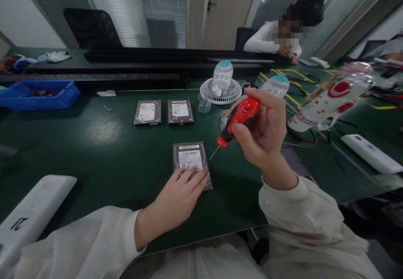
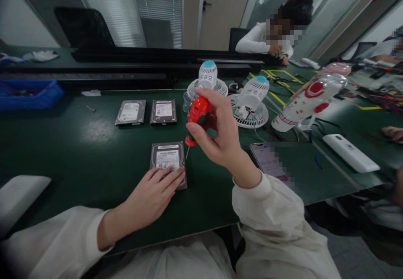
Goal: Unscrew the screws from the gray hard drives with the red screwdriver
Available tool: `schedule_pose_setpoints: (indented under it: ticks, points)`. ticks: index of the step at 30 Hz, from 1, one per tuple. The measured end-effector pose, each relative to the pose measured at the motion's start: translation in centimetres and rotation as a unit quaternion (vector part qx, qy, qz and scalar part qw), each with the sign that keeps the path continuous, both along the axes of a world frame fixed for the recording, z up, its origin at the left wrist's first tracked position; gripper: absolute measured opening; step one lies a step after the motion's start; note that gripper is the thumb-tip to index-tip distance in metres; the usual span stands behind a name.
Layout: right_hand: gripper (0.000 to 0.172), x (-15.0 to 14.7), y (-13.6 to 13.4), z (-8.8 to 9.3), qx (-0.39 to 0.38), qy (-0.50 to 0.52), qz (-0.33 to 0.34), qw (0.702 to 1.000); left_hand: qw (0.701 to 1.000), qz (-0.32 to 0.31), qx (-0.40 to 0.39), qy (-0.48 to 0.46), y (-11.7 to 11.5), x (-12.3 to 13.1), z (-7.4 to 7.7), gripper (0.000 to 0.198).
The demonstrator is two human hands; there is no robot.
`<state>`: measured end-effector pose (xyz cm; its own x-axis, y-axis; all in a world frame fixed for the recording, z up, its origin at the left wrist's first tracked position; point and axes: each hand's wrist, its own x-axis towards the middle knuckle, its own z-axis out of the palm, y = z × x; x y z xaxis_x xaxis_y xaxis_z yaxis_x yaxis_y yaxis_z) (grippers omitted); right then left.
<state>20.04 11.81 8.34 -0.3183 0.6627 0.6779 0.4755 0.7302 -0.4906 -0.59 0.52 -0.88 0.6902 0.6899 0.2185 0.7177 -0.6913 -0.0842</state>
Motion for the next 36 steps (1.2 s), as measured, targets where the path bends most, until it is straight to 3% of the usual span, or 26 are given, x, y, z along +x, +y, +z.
schedule_pose_setpoints:
  ticks: [12,22,28,33,36]
  points:
    - [0.047,-0.3,0.5,-0.8,0.04,0.036,0.054,0.997,1.0,0.0,-0.008,-0.005,0.1,0.0,-0.1,0.054]
    - [0.052,-0.4,1.5,-1.2,0.076,0.084,0.114,0.987,1.0,0.003,-0.015,0.004,0.0,-0.1,0.0,0.056]
    - [0.05,0.1,1.0,-0.1,0.065,0.05,0.082,0.993,1.0,0.003,-0.013,0.005,0.1,-0.1,-0.1,0.056]
    - [0.041,0.8,0.5,2.0,0.036,-0.02,0.078,0.996,1.0,0.001,-0.012,0.001,0.0,-0.2,-0.1,0.056]
    - [0.033,0.3,0.2,3.4,0.075,-0.087,0.031,0.993,1.0,0.001,-0.013,0.0,0.0,-0.2,-0.1,0.055]
